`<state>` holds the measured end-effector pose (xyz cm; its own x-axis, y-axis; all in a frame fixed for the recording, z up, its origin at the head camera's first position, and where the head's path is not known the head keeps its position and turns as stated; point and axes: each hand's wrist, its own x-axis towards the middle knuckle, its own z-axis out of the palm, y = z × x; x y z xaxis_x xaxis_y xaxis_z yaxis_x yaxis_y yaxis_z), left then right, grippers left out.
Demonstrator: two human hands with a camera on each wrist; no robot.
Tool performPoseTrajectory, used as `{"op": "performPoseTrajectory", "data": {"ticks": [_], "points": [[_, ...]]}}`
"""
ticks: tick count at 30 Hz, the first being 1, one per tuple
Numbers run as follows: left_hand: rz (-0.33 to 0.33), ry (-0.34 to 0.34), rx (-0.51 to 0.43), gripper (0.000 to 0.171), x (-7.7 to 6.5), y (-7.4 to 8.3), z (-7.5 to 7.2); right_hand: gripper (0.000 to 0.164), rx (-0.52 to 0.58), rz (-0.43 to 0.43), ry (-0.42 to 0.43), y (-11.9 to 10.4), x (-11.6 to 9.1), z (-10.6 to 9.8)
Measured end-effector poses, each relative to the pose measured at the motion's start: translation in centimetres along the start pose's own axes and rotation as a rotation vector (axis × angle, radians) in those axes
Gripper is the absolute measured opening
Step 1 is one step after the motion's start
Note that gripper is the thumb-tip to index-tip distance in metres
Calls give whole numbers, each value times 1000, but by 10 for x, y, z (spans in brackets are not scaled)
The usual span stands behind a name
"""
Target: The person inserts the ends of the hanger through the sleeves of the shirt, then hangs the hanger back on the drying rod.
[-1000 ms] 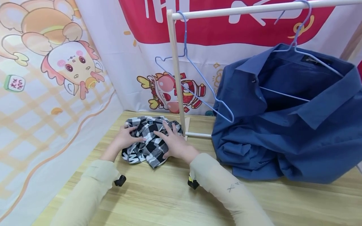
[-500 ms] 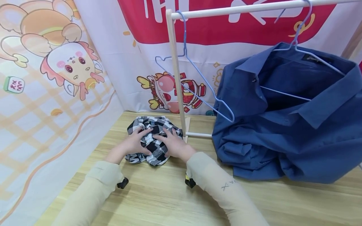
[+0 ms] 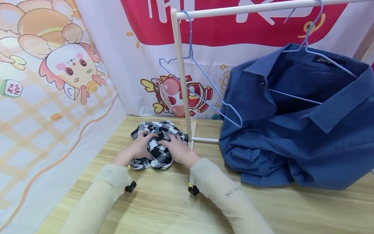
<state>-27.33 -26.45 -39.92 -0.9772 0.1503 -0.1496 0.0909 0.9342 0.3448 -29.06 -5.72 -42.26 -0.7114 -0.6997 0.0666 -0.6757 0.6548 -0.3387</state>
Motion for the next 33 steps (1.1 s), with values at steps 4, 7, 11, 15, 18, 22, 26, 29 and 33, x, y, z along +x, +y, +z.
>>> {"op": "performPoseTrajectory", "data": {"ticks": [4, 7, 11, 15, 18, 22, 26, 29, 33], "points": [[18, 21, 24, 85, 0, 0, -1, 61, 42, 18, 55, -5, 2, 3], [40, 41, 44, 79, 0, -1, 0, 55, 68, 3, 112, -8, 2, 6], [81, 93, 65, 66, 2, -1, 2, 49, 70, -31, 191, -9, 4, 9], [88, 135, 58, 56, 1, 0, 4, 47, 78, -42, 245, -8, 5, 9], [85, 154, 52, 55, -1, 1, 4, 46, 87, -40, 247, -7, 6, 8], [91, 189, 63, 55, -3, 2, 4, 47, 87, -39, 257, -6, 5, 4], [96, 214, 65, 53, -5, 8, -1, 50, 95, -37, 257, -6, 1, -6], [102, 219, 61, 52, -9, 14, -6, 51, 110, -27, 244, -7, -4, -14], [106, 216, 47, 50, -16, 20, -10, 51, 122, -37, 242, -8, -11, -22]]}}
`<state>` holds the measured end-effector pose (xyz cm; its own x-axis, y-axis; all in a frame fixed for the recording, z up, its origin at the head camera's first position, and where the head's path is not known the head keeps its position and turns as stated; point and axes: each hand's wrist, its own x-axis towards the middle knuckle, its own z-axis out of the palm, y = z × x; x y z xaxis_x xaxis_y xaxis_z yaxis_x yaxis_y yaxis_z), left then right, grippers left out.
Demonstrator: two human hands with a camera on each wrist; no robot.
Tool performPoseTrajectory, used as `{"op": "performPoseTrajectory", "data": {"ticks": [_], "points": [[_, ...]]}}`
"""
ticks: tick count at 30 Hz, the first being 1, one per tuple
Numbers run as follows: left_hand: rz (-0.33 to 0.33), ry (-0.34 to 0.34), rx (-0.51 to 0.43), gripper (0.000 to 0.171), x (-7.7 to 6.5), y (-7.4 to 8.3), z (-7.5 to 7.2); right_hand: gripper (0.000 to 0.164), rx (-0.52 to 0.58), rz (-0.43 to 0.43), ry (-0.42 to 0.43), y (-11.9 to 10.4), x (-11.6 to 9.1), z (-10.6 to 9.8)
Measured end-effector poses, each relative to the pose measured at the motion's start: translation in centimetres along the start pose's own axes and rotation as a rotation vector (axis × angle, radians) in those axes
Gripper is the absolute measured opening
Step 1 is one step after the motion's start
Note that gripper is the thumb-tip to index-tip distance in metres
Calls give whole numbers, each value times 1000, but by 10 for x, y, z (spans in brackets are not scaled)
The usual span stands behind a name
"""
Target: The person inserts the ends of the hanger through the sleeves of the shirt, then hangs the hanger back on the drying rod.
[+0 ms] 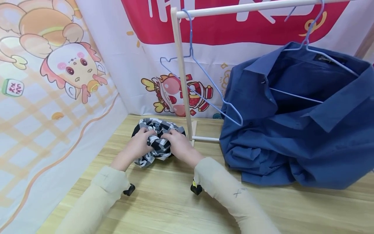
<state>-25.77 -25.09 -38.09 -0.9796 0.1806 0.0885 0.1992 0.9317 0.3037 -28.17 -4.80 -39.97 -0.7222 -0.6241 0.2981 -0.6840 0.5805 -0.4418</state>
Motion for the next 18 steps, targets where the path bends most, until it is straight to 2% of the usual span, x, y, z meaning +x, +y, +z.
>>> {"op": "performPoseTrajectory", "data": {"ticks": [5, 12, 18], "points": [[16, 12, -29, 49, -10, 12, -3, 54, 10, -43, 7, -1, -10, -14], [47, 17, -53, 49, -25, 26, -1, 56, 22, -61, -53, -2, -28, -27], [59, 16, -62, 51, -36, 44, -4, 53, -11, -99, -20, -2, -46, -38]]}}
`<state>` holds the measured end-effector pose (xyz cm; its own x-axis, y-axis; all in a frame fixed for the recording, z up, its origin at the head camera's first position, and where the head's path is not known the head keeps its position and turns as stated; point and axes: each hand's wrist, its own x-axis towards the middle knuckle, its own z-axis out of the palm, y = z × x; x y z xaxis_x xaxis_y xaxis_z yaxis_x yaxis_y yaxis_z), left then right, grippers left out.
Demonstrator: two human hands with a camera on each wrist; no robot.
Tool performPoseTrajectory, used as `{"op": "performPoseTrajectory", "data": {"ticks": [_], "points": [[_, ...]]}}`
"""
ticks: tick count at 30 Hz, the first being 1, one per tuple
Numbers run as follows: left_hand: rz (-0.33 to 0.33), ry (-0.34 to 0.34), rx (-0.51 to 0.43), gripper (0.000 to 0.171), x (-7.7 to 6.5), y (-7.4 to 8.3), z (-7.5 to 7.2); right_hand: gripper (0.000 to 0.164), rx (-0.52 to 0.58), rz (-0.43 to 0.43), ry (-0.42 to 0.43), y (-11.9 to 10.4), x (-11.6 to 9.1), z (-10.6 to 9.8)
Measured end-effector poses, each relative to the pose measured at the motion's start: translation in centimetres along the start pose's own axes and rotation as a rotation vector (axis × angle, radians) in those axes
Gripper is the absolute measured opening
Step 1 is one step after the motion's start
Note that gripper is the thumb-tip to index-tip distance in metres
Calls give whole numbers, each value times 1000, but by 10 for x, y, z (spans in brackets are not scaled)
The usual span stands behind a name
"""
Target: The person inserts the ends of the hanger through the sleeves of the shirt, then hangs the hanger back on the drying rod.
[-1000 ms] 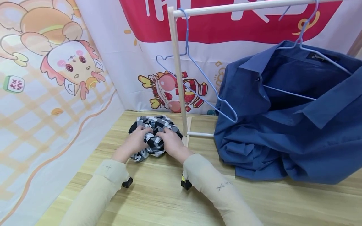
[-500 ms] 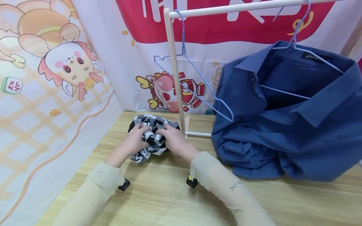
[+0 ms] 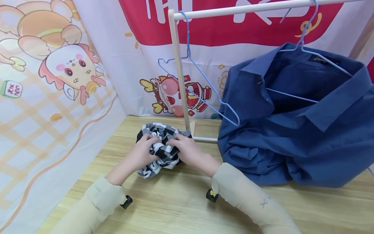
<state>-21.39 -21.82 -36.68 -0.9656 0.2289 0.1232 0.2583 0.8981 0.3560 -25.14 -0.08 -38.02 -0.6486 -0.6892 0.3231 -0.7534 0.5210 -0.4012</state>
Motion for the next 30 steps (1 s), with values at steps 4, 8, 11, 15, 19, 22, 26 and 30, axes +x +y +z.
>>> {"op": "performPoseTrajectory", "data": {"ticks": [4, 8, 11, 15, 19, 22, 26, 30], "points": [[9, -3, -22, 52, -4, 13, 0, 50, -13, -24, 25, -1, -13, -8], [33, 8, -30, 52, -8, 22, 2, 48, -35, -53, 41, -1, -23, -16], [60, 20, -30, 51, -11, 30, 2, 48, -52, -59, 46, -3, -32, -23], [88, 27, -42, 49, -14, 41, 2, 49, -65, -50, 48, -5, -47, -33], [119, 12, -71, 47, -18, 52, 5, 52, -96, -35, 50, -5, -64, -40], [155, 5, -90, 47, -20, 58, 10, 54, -115, -40, 63, -3, -76, -42], [211, 4, -116, 48, -23, 65, 17, 59, -117, -83, 102, 0, -92, -42], [263, 6, -133, 47, -25, 72, 23, 63, -127, -140, 165, 3, -107, -43]]}}
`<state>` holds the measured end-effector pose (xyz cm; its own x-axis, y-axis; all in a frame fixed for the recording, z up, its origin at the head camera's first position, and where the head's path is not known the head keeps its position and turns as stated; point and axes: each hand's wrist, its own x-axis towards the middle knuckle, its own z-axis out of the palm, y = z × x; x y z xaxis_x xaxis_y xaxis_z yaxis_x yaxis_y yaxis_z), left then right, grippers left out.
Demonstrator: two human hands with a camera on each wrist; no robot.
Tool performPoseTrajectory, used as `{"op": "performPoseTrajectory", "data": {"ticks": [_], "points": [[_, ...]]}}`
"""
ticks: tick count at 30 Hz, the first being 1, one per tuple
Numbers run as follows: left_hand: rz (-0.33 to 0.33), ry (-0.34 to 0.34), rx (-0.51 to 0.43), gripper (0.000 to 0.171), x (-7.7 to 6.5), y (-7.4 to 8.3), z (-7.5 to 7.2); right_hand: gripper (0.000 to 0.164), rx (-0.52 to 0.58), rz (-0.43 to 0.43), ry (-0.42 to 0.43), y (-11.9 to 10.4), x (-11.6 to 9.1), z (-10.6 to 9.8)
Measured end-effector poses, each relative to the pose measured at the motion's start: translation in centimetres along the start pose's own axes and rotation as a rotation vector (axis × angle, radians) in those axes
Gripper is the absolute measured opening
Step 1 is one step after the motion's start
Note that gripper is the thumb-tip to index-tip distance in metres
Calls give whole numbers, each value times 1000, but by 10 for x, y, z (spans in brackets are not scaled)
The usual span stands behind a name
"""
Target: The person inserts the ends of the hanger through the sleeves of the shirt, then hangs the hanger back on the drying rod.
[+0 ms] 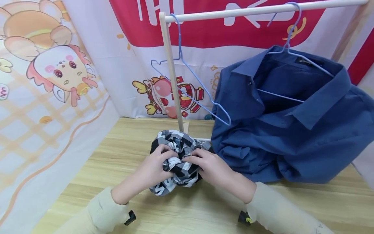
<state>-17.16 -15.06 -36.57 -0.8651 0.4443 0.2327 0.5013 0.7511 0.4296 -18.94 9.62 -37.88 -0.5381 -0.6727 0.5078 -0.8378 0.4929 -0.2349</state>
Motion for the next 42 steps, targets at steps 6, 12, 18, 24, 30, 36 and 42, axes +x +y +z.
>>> {"op": "performPoseTrajectory", "data": {"ticks": [6, 12, 18, 24, 30, 36, 42], "points": [[39, -36, -12, 47, 0, 10, 11, 67, -14, -32, 30, 1, -20, -6], [74, -66, -18, 48, 1, 20, 21, 71, -12, -27, 20, 0, -36, -17], [62, -140, -17, 48, 5, 24, 30, 71, 0, -16, -1, 1, -49, -18], [66, -240, 2, 52, 7, 28, 41, 71, 4, -45, -34, 10, -66, -16], [97, -295, 75, 54, 8, 30, 51, 71, 10, -82, -107, 20, -80, -13], [118, -316, 79, 59, 4, 30, 56, 73, 2, -102, -132, 24, -90, -10], [120, -362, -22, 59, 2, 23, 49, 77, 12, -91, -205, 26, -93, -15]]}}
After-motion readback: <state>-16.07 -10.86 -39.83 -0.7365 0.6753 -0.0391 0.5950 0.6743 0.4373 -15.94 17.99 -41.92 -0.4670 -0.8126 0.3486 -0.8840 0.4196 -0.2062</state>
